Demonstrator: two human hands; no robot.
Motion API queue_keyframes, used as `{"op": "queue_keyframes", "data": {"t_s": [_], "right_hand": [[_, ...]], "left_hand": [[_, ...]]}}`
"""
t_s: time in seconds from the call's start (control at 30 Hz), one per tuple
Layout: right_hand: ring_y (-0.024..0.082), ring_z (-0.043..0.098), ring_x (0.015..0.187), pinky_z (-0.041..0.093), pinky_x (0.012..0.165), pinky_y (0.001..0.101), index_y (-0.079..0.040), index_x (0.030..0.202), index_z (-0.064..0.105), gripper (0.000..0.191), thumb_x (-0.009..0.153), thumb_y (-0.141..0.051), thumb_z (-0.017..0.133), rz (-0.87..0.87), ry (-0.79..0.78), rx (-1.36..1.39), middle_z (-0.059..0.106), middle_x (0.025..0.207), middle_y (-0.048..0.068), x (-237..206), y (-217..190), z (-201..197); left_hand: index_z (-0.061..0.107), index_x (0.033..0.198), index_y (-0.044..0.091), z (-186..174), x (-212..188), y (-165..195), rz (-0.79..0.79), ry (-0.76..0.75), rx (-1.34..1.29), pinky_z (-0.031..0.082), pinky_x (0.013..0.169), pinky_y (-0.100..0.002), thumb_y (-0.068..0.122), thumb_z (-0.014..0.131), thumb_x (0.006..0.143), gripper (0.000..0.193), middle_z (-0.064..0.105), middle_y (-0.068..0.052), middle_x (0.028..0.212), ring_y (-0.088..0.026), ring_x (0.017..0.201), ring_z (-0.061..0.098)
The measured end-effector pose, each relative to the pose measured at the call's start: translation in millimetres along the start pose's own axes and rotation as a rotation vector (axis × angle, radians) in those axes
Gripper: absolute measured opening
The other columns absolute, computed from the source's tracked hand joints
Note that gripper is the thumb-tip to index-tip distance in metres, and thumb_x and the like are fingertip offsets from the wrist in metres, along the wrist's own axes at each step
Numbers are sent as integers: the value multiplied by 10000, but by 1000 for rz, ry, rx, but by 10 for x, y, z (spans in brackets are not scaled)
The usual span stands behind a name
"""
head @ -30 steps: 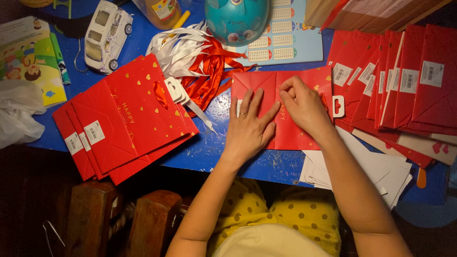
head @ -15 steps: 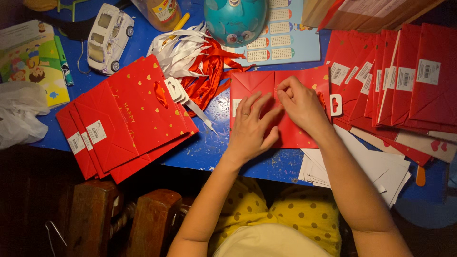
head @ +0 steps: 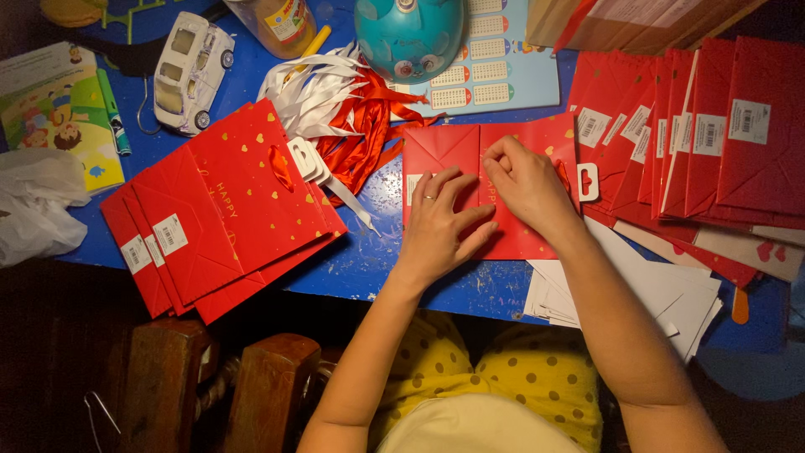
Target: The person assembles red gift bags by threading red ribbons through white plastic handles and securing them. They then insert white paper inserts into the bags and stack the finished units on the table.
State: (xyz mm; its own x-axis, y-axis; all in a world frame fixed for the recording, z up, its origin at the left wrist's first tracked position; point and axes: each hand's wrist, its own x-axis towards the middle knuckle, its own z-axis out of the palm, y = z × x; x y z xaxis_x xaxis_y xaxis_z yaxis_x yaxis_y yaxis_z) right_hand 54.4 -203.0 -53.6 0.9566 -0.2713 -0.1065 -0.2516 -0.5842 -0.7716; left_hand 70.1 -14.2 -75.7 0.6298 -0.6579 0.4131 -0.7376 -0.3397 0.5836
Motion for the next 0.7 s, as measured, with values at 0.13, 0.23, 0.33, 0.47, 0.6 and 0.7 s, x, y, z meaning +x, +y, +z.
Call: {"op": "queue_keyframes", "data": {"t_s": [0.13,0.23,0.33,0.47,0.6,0.7], "right_hand": [[224,678,658,514,626,374,-33,1033,611,152,1002,-182,597,7,-13,2,683,738,110,-5,8,-4],[232,693,689,518,639,375,-30,1036,617,158,996,-182,603,-21,-1,-14,700,770,112,-1,21,1],[244,698,688,522,643,379,-29,1039,617,169,997,-192,604,-11,-3,-11,701,770,121,4,33,12],[241,699,686,525,639,381,-29,1039,620,168,998,-189,597,-13,-5,-1,702,771,118,3,40,16],[243,699,685,523,636,385,-23,1032,622,170,998,-188,598,-27,-5,-6,705,777,119,-4,40,12],[238,704,691,526,633,382,-22,1030,622,171,997,-189,601,-52,2,-3,710,789,116,-4,34,13]], "left_hand": [[725,1255,140,5,8,-8,8,7,16,329,1215,-552,360,782,888,432,563,-128,1389,-355,1372,480],[651,1347,89,8,23,2,-18,1,32,333,1196,-542,393,781,874,577,545,-165,1398,-385,1368,461],[646,1331,65,6,40,18,-25,-9,53,333,1186,-541,419,782,860,605,537,-178,1400,-393,1366,455],[752,1166,130,-21,42,27,13,-10,51,339,1171,-540,397,789,856,411,552,-166,1367,-369,1347,475],[798,1048,156,-39,31,31,46,25,-10,352,1179,-532,363,796,859,281,587,-127,1340,-347,1341,495],[806,1014,175,-41,16,30,72,39,-25,355,1180,-532,335,796,862,221,612,-94,1325,-332,1341,509]]}}
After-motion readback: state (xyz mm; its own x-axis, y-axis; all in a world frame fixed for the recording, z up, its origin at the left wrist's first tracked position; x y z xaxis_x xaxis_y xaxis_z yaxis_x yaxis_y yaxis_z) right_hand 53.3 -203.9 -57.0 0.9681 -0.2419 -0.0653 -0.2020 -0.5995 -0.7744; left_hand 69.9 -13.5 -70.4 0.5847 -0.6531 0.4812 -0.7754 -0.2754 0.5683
